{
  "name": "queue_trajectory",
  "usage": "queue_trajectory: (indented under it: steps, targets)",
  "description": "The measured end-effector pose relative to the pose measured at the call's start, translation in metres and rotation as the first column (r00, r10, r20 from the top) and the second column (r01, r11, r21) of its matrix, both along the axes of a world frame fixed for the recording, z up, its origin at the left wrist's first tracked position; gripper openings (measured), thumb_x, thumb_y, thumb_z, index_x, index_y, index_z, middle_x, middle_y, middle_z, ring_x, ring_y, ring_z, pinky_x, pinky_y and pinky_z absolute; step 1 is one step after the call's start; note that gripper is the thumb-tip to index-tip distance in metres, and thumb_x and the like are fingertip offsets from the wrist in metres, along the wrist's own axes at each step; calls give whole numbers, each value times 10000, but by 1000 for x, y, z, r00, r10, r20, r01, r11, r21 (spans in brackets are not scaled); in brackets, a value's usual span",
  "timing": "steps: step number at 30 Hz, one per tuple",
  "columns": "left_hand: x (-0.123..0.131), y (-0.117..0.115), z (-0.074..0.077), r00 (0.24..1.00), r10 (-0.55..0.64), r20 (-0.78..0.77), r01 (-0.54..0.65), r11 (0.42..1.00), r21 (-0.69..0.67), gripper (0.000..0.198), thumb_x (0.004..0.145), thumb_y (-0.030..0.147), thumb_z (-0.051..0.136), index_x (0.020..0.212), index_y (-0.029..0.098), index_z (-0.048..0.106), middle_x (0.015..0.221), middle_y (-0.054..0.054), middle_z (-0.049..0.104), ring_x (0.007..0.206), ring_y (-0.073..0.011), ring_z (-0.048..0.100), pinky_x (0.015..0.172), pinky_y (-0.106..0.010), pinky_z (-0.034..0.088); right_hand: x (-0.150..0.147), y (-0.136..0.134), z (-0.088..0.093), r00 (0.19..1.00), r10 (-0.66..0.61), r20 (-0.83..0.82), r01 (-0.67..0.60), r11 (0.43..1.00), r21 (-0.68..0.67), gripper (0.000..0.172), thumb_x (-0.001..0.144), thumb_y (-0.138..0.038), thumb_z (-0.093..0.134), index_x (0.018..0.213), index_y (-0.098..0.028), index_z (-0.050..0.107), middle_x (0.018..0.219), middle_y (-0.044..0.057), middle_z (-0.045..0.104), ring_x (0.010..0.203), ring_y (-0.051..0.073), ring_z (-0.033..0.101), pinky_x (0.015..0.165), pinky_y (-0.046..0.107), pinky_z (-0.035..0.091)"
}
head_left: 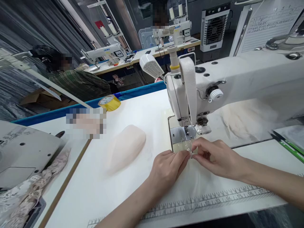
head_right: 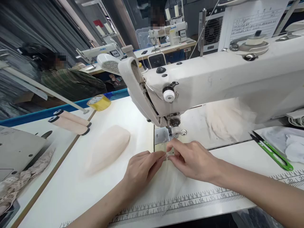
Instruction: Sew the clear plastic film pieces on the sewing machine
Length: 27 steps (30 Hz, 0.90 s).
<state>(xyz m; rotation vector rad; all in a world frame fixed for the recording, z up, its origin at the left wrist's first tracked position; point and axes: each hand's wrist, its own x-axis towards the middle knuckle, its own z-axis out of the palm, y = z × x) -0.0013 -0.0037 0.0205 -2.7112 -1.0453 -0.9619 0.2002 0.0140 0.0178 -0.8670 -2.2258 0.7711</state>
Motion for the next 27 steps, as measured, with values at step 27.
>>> queue_trajectory:
  steps: [27]
  targets:
    - [0,-1,-1,1000,7,9,-7,1000,3,42,924,124,500,947,141,531,630,48,598,462,-55,442,468,-212,352,1,0,0,1000,13,-1,-13,1000,9,115,917,-158,440,1020,-207,452,618,-71,495,479,81,431,467,182,349]
